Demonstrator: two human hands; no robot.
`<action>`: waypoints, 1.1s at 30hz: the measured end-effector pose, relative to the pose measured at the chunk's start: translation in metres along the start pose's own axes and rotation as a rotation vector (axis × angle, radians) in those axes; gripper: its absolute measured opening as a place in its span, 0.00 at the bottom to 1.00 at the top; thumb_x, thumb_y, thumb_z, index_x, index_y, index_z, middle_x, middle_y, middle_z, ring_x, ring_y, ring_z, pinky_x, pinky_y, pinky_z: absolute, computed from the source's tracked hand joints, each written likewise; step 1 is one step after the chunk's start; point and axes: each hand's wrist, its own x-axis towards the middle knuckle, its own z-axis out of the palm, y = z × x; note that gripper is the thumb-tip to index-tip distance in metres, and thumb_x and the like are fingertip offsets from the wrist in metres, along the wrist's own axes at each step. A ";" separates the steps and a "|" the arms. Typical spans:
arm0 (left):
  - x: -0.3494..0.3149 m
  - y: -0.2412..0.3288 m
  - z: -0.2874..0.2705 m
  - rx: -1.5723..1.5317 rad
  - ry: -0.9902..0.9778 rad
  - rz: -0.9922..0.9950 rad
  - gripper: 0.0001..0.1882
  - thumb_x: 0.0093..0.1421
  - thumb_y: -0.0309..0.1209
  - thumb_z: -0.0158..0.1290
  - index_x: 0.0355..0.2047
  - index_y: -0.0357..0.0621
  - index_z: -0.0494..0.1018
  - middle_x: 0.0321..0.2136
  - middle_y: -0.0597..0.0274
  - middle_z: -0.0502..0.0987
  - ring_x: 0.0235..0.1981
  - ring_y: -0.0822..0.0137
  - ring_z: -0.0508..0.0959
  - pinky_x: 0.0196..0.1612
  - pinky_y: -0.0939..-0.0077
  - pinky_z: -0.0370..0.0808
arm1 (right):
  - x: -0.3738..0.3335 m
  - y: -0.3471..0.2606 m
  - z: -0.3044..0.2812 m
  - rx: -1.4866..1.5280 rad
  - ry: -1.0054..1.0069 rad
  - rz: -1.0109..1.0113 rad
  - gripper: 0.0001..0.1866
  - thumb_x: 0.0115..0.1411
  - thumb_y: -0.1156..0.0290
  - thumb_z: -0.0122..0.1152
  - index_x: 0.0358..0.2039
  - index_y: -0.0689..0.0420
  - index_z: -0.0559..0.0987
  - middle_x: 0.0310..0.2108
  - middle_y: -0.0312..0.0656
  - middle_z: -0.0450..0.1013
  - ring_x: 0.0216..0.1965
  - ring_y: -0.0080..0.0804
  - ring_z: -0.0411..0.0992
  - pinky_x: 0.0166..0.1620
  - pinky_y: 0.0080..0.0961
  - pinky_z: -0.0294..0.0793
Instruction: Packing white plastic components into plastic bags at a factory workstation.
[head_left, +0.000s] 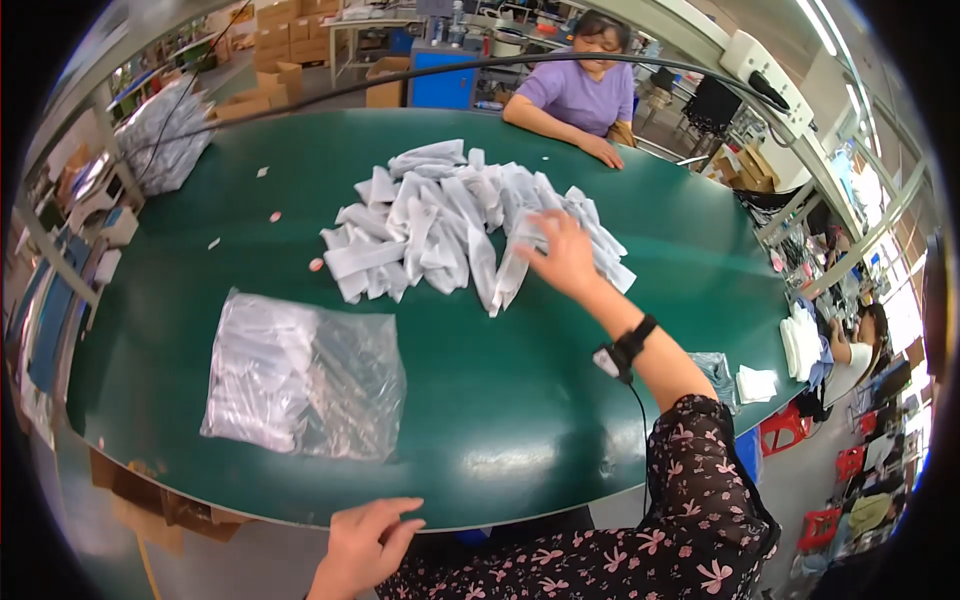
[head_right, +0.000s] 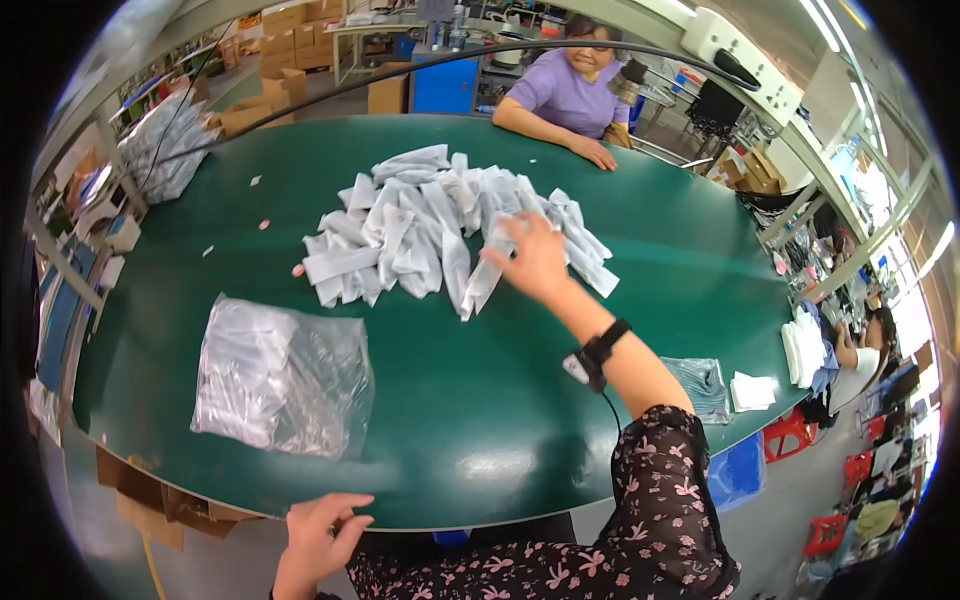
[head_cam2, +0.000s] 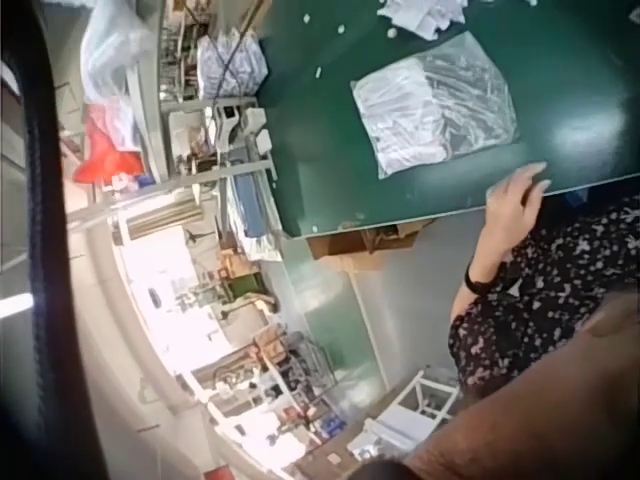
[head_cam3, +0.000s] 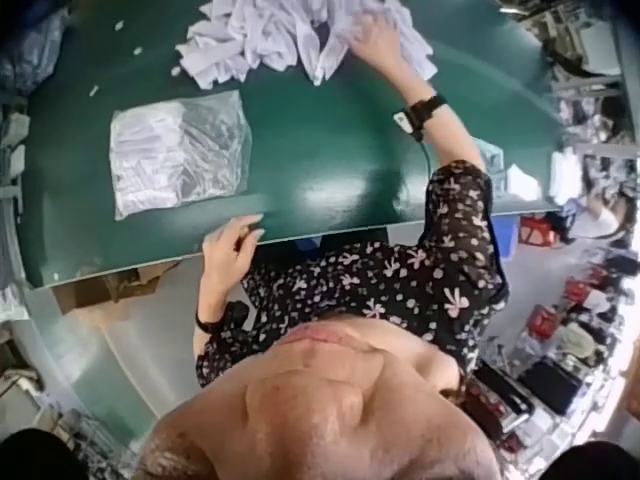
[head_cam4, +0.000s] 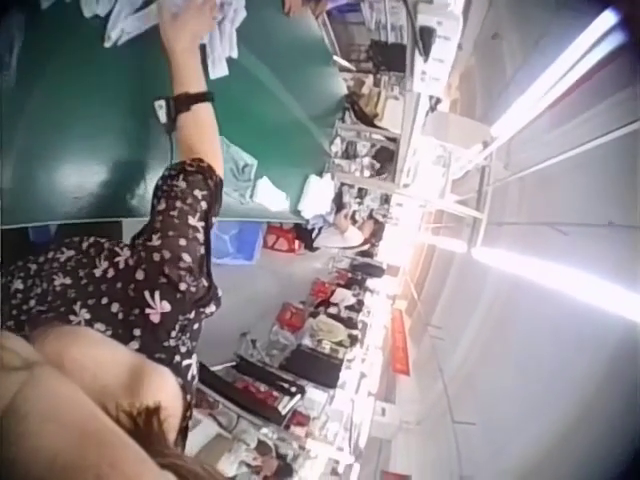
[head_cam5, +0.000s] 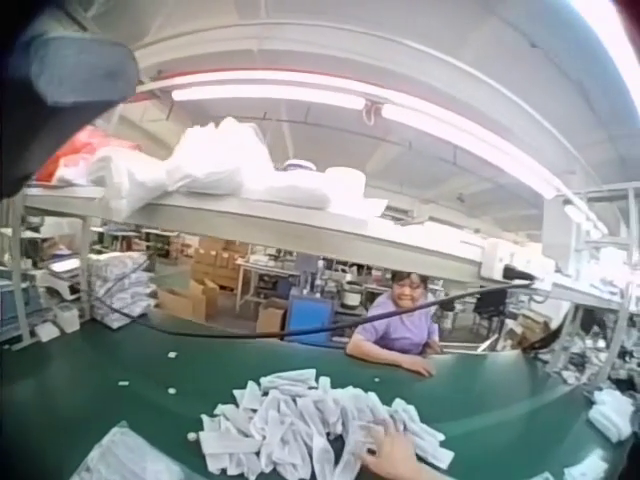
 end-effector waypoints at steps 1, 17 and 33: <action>0.004 0.003 0.005 0.008 -0.049 -0.027 0.14 0.49 0.19 0.61 0.37 0.42 0.77 0.16 0.62 0.72 0.14 0.70 0.72 0.21 0.78 0.69 | 0.008 0.032 0.006 -0.102 -0.032 0.110 0.29 0.51 0.45 0.63 0.51 0.47 0.76 0.53 0.48 0.68 0.51 0.50 0.68 0.48 0.50 0.69; 0.095 0.023 0.077 0.116 -0.384 -0.047 0.20 0.54 0.29 0.60 0.47 0.42 0.71 0.26 0.56 0.73 0.27 0.58 0.76 0.30 0.67 0.74 | 0.016 0.078 0.087 0.168 -0.457 0.327 0.39 0.48 0.32 0.55 0.58 0.38 0.71 0.65 0.40 0.57 0.63 0.50 0.57 0.57 0.59 0.58; 0.126 -0.054 0.119 -0.234 -0.036 -0.467 0.30 0.54 0.24 0.60 0.56 0.38 0.64 0.44 0.55 0.73 0.32 0.65 0.77 0.35 0.72 0.77 | -0.106 -0.088 -0.069 0.484 -0.416 -0.353 0.26 0.53 0.48 0.63 0.48 0.50 0.78 0.51 0.45 0.68 0.50 0.48 0.67 0.50 0.47 0.68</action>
